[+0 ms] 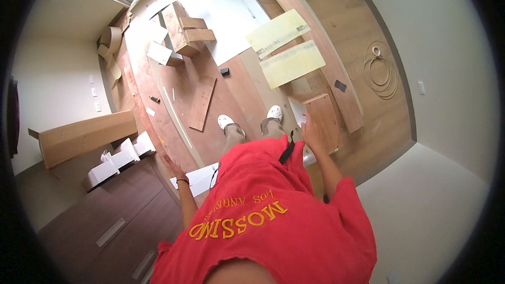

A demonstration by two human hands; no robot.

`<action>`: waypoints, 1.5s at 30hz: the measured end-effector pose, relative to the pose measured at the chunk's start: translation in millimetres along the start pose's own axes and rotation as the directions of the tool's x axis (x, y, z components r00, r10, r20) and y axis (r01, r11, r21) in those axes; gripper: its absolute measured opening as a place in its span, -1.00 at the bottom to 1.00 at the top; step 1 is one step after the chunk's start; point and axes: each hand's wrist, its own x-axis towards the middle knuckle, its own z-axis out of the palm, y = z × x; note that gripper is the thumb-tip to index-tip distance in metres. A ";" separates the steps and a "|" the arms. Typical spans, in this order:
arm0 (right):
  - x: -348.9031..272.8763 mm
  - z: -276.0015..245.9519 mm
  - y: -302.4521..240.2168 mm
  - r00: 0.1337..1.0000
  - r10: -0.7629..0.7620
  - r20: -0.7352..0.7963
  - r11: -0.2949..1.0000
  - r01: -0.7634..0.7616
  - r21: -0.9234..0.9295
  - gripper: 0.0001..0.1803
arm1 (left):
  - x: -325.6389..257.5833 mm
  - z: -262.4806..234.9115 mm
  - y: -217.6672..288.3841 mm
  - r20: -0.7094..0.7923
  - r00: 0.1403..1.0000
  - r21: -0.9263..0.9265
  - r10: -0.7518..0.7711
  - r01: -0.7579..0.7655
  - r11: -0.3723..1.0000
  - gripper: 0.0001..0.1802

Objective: The person sits on the floor and handles wooden panels and yellow foam inserts, aligning and fitting the foam into the wooden parts. They repeatedly pick up, position, and place the components while another person briefly assists.

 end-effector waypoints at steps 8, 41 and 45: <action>11.4 -5.5 3.6 0.977 0.079 0.199 0.986 -0.106 0.126 -0.77 | 33.5 -14.2 -36.0 0.084 0.991 -0.179 -0.107 0.121 0.976 0.35; 99.7 80.6 -175.7 0.861 -0.211 0.462 0.930 0.031 0.367 -0.75 | -18.8 -22.3 -152.2 -0.199 0.980 0.278 -0.016 0.072 0.958 -0.25; 104.7 116.3 -214.5 0.693 -0.216 0.688 0.975 0.119 0.186 -0.70 | -22.1 -38.0 -211.0 -0.242 0.951 0.193 -0.191 0.240 0.951 -0.22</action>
